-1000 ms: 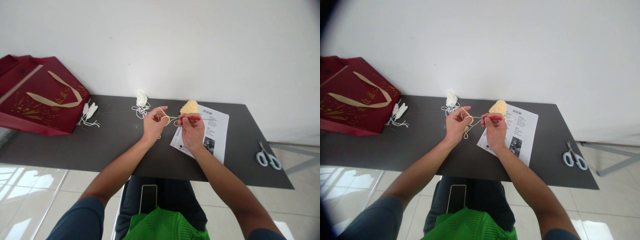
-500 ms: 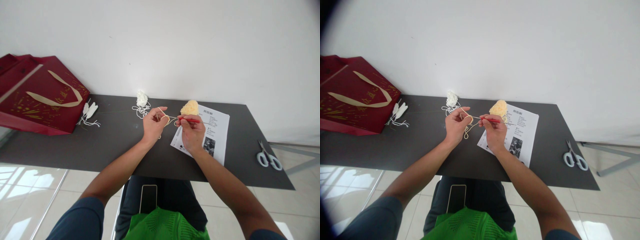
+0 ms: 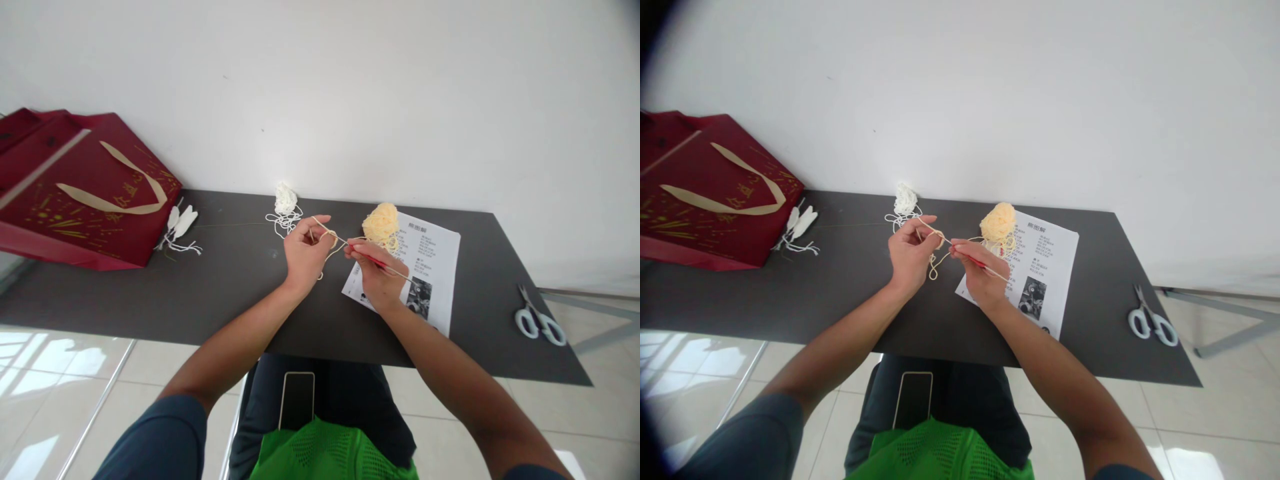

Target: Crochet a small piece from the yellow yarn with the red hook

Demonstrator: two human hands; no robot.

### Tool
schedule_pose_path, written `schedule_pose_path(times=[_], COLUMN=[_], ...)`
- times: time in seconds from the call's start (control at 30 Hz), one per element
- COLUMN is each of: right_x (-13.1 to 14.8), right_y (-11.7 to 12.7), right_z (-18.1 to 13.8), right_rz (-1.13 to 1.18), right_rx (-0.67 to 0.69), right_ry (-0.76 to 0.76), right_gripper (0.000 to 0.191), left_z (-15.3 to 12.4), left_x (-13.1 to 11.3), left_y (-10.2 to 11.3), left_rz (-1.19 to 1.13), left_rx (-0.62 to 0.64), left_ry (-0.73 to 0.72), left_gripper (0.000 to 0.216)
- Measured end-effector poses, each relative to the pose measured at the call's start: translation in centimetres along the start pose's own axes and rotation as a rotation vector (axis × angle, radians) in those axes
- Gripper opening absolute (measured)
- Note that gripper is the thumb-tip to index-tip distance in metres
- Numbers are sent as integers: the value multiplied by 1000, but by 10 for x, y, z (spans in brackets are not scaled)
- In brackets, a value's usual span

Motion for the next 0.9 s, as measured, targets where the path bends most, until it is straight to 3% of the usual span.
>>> schedule_pose_path(times=[0.13,0.37,0.67,0.77,0.9], right_x=[1,-4,-4,-5,-10], right_y=[2,3,5,4,2], right_z=[0,-2,-2,-2,0], right_rz=[-90,-178,-247,-210,-61], right_rx=[77,116,167,146,41], right_ry=[122,189,277,220,-50], right_gripper=[31,35,46,42,23], left_z=[3,1,-3,-1,1], left_x=[2,2,1,-1,-1], left_y=[0,-4,-8,-8,-8], left_rz=[-81,-115,-337,-377,-380], left_rx=[-8,-46,83,125,162], left_ry=[54,173,535,625,644], left_gripper=[32,36,50,51,50])
Point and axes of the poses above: each hand's wrist, its own z-axis towards the middle knuckle, its own y-axis out of the back of the hand, x = y × z, the point moved 3 cm from there along z, towards the middle knuckle, and after that the axes turned 9 degrees about -x, right-handed, at the moved point
